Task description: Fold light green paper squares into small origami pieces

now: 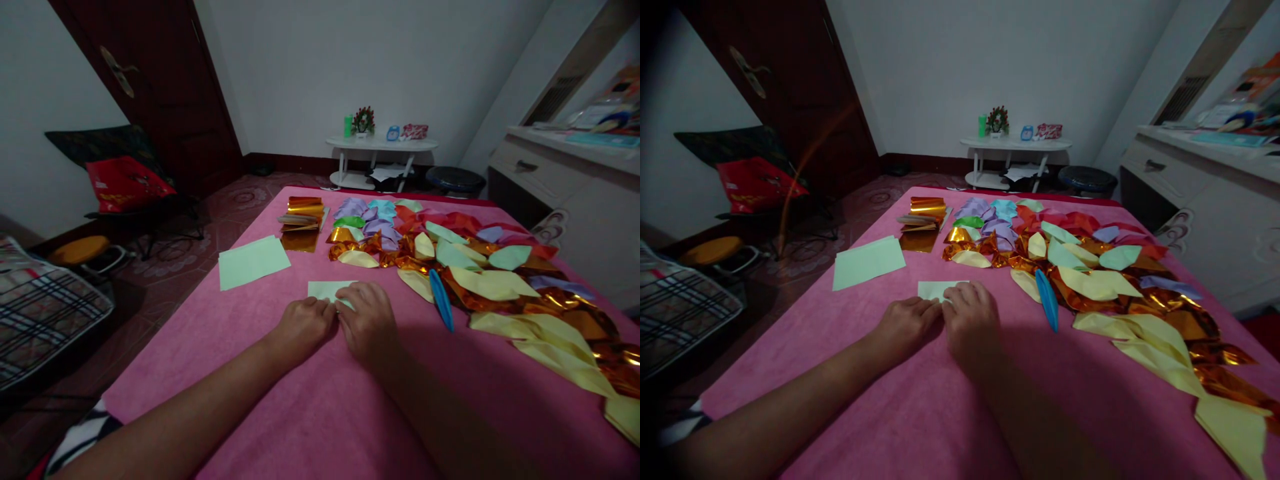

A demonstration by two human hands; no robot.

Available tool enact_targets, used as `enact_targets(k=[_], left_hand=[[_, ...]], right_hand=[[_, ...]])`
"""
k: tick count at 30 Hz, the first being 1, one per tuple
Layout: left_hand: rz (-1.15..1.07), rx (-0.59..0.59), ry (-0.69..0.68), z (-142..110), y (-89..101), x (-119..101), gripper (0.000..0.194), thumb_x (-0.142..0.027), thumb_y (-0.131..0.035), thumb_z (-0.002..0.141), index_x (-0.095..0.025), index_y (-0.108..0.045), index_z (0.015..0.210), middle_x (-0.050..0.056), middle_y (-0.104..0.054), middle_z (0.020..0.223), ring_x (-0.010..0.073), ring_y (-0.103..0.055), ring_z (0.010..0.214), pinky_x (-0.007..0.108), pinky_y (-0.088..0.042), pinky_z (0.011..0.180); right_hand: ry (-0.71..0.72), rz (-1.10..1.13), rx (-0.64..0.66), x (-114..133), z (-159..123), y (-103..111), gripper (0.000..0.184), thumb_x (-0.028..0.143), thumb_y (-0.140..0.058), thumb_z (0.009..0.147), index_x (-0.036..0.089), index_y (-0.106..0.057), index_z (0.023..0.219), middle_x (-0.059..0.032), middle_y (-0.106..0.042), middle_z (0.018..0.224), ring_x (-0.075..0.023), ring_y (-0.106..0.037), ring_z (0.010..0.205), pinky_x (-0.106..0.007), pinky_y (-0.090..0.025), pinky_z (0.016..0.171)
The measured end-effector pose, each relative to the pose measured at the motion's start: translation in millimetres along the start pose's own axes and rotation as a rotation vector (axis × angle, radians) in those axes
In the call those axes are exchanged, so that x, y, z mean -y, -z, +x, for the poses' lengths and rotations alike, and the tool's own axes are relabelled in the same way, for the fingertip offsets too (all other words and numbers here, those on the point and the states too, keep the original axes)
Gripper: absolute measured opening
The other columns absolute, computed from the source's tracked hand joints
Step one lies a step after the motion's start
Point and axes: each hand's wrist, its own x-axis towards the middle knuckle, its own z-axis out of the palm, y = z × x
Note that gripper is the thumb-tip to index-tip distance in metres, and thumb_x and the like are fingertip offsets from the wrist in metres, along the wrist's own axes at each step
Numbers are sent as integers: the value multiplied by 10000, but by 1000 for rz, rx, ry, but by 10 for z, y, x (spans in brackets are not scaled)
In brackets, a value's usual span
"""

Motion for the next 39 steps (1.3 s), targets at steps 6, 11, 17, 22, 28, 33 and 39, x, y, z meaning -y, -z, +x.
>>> enact_targets(k=[6,11,17,22,28,33,39], left_hand=[[-34,-131,-5,5,-38,31,166,-183,-498,882,-128,-653,861,58,-702,757,200,-631,608,285,-466,524],[-188,-222,57,-18,-83,114,227,-196,-488,881,-158,-663,742,33,-656,592,160,-593,527,244,-412,503],[-903,-421,375,1,-67,251,213,-272,-576,844,-156,-737,766,43,-723,691,146,-629,593,216,-440,555],[-1504,-502,666,69,-65,286,188,-312,-720,706,-130,-722,660,11,-681,586,115,-566,506,205,-420,510],[-1892,-415,659,80,-84,178,275,-374,-766,677,-106,-702,684,23,-676,590,109,-573,520,207,-437,534],[-1943,-245,659,54,-63,144,305,-390,-783,657,-97,-697,664,24,-665,565,93,-557,482,194,-421,506],[-1802,154,561,56,56,162,336,-407,-790,638,-81,-708,647,32,-656,554,72,-518,443,175,-357,453]], right_hand=[[85,1,-2,-142,36,-43,146,153,-577,861,201,-680,769,-1,-705,813,-204,-512,845,-398,-329,848],[23,60,-100,-343,-3,26,91,182,-690,789,244,-695,723,53,-727,804,-200,-523,832,-410,-311,862],[-191,289,-353,-450,-17,108,86,228,-651,818,232,-685,739,2,-710,793,-197,-577,799,-389,-388,833],[-268,516,-435,-384,-33,174,64,238,-604,841,210,-657,866,-47,-662,915,-210,-594,897,-373,-439,841],[-360,703,-268,-226,-46,144,191,305,-598,838,223,-629,1008,-46,-645,987,-198,-597,865,-342,-472,792],[-538,916,-315,-206,-27,144,344,421,-562,845,218,-580,1121,-77,-627,1095,-222,-590,970,-338,-469,812],[-660,1261,-91,-323,-20,112,338,486,-604,799,186,-651,947,-38,-685,800,-170,-616,681,-252,-455,589]])
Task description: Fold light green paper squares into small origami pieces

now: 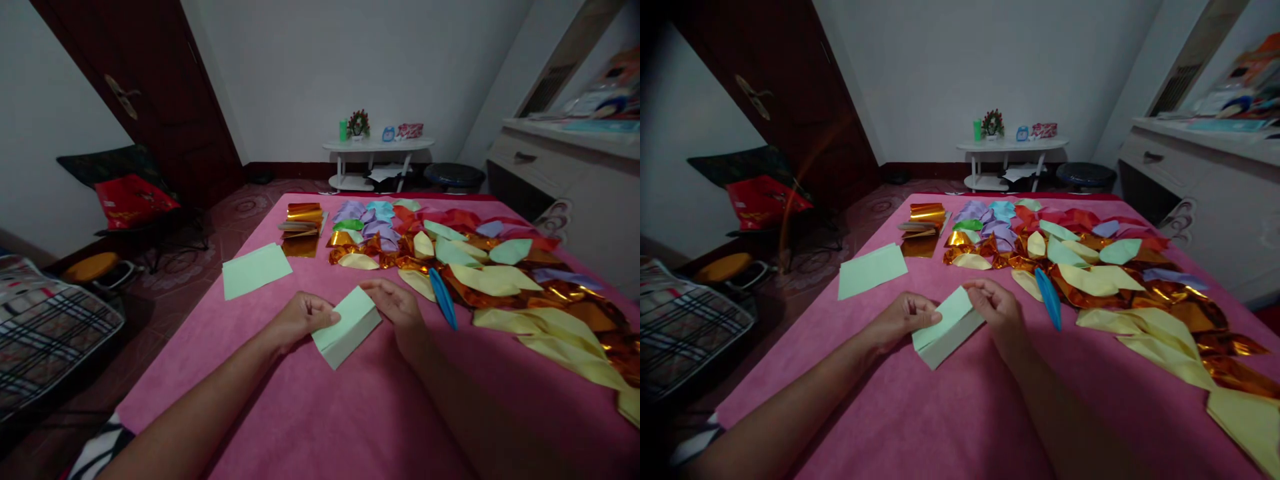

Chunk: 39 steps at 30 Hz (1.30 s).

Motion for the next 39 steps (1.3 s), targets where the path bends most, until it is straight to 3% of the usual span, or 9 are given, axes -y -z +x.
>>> enact_targets(k=[2,5,14,21,25,28,32,37,39], left_hand=[[62,40,21,-9,-12,-29,336,-407,-792,633,-82,-705,636,22,-642,535,62,-495,427,171,-335,442],[87,32,17,-3,-21,-35,333,-408,-791,633,-86,-706,640,21,-649,541,64,-504,430,174,-347,452],[-91,-89,-45,29,-1,25,319,-249,-865,521,-94,-708,752,41,-716,679,115,-631,575,221,-495,605],[-353,-355,-249,71,-21,95,365,-259,-825,609,-148,-672,921,6,-686,718,96,-618,598,205,-483,594],[-259,-490,-380,87,4,93,389,-233,-789,656,-165,-685,1024,-38,-604,693,42,-530,569,142,-397,528],[-147,-547,-417,69,15,73,394,-226,-783,650,-174,-707,1033,-29,-596,717,48,-510,596,146,-379,527],[-22,-529,-384,52,1,74,287,-223,-793,623,-144,-748,895,-24,-573,645,56,-472,563,160,-361,501],[-2,-406,-358,70,-8,91,541,-205,-786,618,-186,-658,1143,-26,-610,679,77,-503,543,189,-401,513],[65,-416,-378,70,10,67,423,-197,-776,623,-170,-703,1039,0,-643,721,100,-543,577,210,-432,545]], right_hand=[[-65,-39,61,-6,12,7,289,449,-681,728,168,-669,793,-16,-658,665,-147,-578,577,-233,-417,525],[-87,-107,40,-9,11,-9,262,412,-720,678,159,-653,659,7,-611,560,-118,-519,490,-220,-368,472],[-8,-106,-210,-10,-4,24,248,403,-715,694,160,-666,679,5,-631,569,-114,-516,473,-217,-364,445],[-9,-82,-163,-20,9,25,291,441,-696,720,179,-625,614,-2,-614,548,-134,-532,488,-235,-412,453],[-20,-79,-87,6,-9,7,310,424,-665,755,180,-608,572,14,-552,483,-118,-503,461,-223,-400,453],[-19,-94,-78,29,-19,2,310,404,-655,767,176,-607,562,17,-543,481,-111,-501,466,-215,-390,464],[-18,-105,-89,40,-15,-5,340,413,-636,778,178,-582,538,21,-530,478,-112,-488,455,-217,-376,449],[5,-111,-130,-29,-6,-17,270,405,-644,774,177,-621,632,15,-578,564,-126,-516,511,-228,-399,472],[62,-134,-147,-38,-14,-29,182,356,-667,756,184,-648,699,15,-593,596,-133,-533,530,-237,-423,487]])
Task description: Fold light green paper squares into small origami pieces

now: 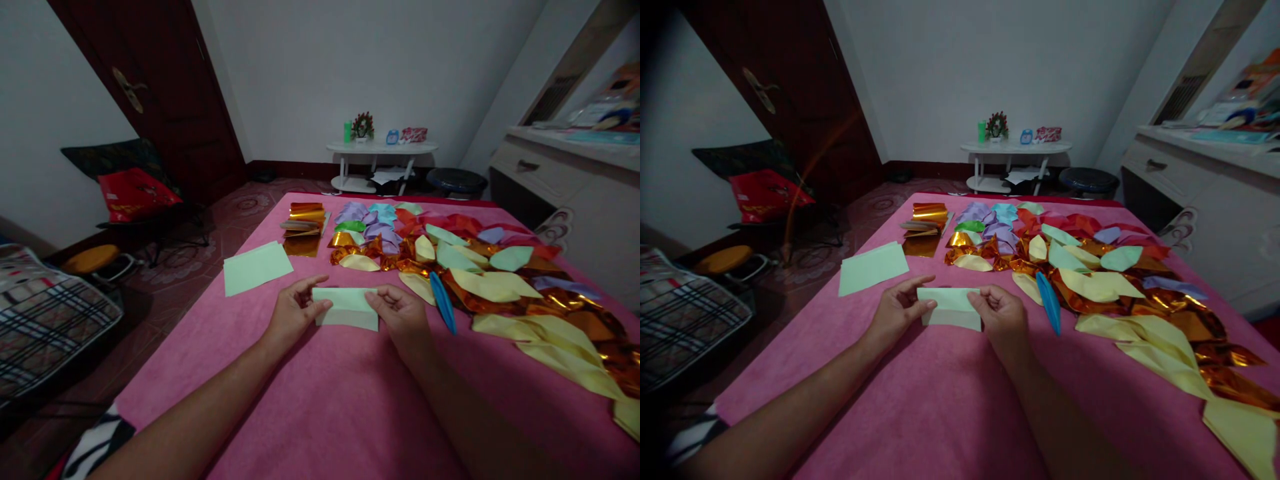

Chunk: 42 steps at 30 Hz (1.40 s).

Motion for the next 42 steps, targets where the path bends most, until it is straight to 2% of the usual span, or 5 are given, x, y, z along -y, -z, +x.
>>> enact_targets(k=[4,12,20,25,42], left_hand=[[238,-58,-242,41,69,-78,15,-165,-710,681,-165,-724,684,38,-661,708,153,-597,675,256,-466,652],[608,-27,-507,198,255,29,186,-53,-629,690,-207,-713,628,46,-691,851,197,-598,859,361,-457,836],[795,192,-661,-72,158,-78,336,-75,-502,809,-231,-688,1042,84,-653,1135,230,-573,1081,442,-435,958],[889,656,-567,-465,34,-34,984,-598,-583,771,-128,-104,1491,236,-292,1491,343,-313,1368,521,-305,1092],[1278,452,-552,-256,132,-27,686,-569,-491,847,-85,-463,1331,236,-366,1453,364,-362,1331,532,-311,1066]], right_hand=[[376,-227,18,80,-41,-15,87,154,-614,761,209,-669,722,-18,-649,728,-169,-598,694,-288,-485,632],[917,-861,360,81,-153,-93,216,58,-499,817,199,-612,699,-18,-621,731,-157,-488,694,-309,-358,653],[811,-967,412,-66,-208,-152,192,37,-499,768,176,-578,662,-36,-564,701,-169,-455,690,-308,-351,669],[719,-908,465,-20,-232,-132,181,78,-461,803,170,-595,725,-47,-569,736,-178,-480,718,-302,-378,681],[639,-825,448,-28,-282,-160,211,29,-478,762,165,-604,662,-36,-553,672,-159,-490,668,-284,-353,628]])
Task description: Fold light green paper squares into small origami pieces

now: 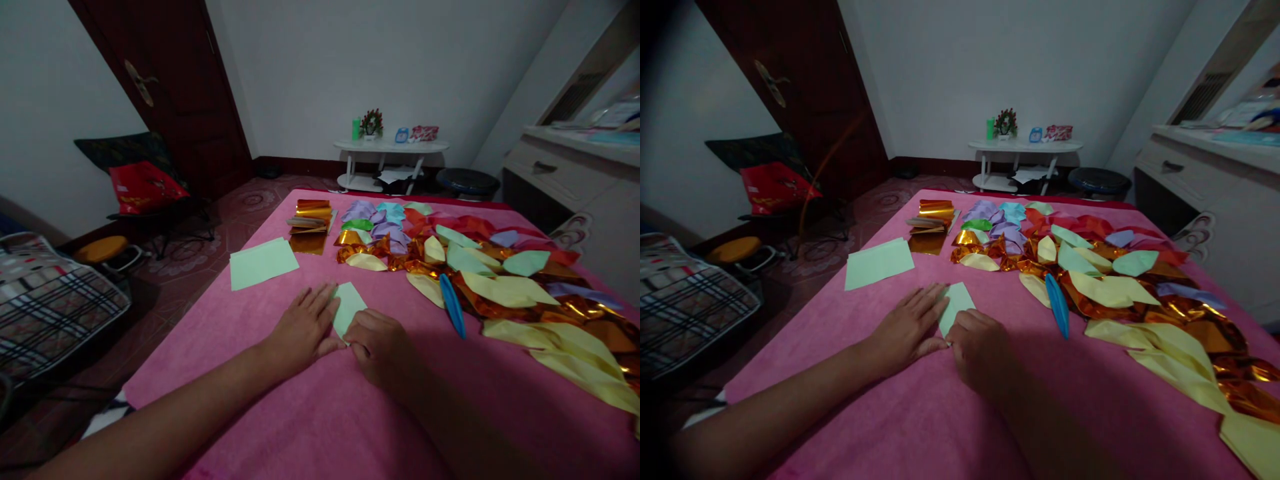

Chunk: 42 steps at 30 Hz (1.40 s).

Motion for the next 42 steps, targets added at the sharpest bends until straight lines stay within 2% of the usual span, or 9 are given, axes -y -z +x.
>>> enact_targets(k=[2,4,7,11,20,24,27,35,42], left_hand=[[-41,-85,-38,-67,-32,-121,333,-342,-443,933,-143,-620,1133,156,-602,1251,260,-576,1114,415,-455,952],[-91,-116,-55,-117,-54,-177,264,-208,-410,940,-158,-662,1002,106,-691,1036,188,-631,905,320,-521,799],[-105,-183,-113,-137,-60,-121,209,-175,-465,911,-158,-673,920,76,-703,929,174,-621,830,299,-528,725],[-142,-209,-156,-118,-46,0,161,-194,-518,888,-172,-676,907,68,-702,926,176,-616,840,303,-517,736],[-308,-181,-98,-54,-48,6,147,-236,-568,866,-206,-709,895,59,-680,899,173,-604,828,306,-480,727],[-411,-161,-146,-51,-47,58,127,-190,-584,854,-205,-700,905,46,-686,895,156,-610,826,286,-478,736],[-398,-163,-177,-64,-37,72,126,-171,-597,844,-203,-689,925,45,-684,914,153,-611,835,282,-478,739],[-313,-122,-210,-71,-32,54,217,-120,-540,854,-216,-679,991,58,-670,1102,171,-626,921,307,-509,768],[-439,-115,-135,-30,-38,45,163,-177,-573,856,-204,-688,969,56,-681,1026,174,-625,930,313,-506,808]], right_hand=[[13,16,22,13,2,-2,202,64,-480,793,165,-614,679,-39,-561,683,-162,-497,676,-286,-356,635],[7,56,53,21,9,14,190,91,-490,813,166,-631,709,-39,-582,705,-162,-514,693,-283,-361,645],[-150,134,57,17,10,81,129,95,-564,783,181,-647,735,-16,-620,733,-149,-542,708,-271,-363,659],[-320,174,51,-11,-54,173,98,103,-623,745,186,-632,693,-3,-603,718,-153,-540,714,-266,-360,642],[-292,268,-8,0,-246,218,139,64,-566,796,172,-645,757,-16,-589,736,-147,-551,710,-269,-398,650],[-281,256,-20,31,-319,254,237,37,-524,818,180,-656,953,-38,-602,853,-154,-558,794,-272,-430,705],[-180,177,-14,52,-346,252,275,59,-475,867,182,-643,1046,-54,-596,870,-167,-532,803,-294,-425,714],[-139,-43,70,80,-412,182,185,77,-527,830,165,-668,911,-65,-566,859,-193,-475,789,-332,-386,692],[-169,-24,95,127,-399,222,142,82,-577,787,174,-653,865,-49,-563,863,-189,-469,792,-329,-399,704]])
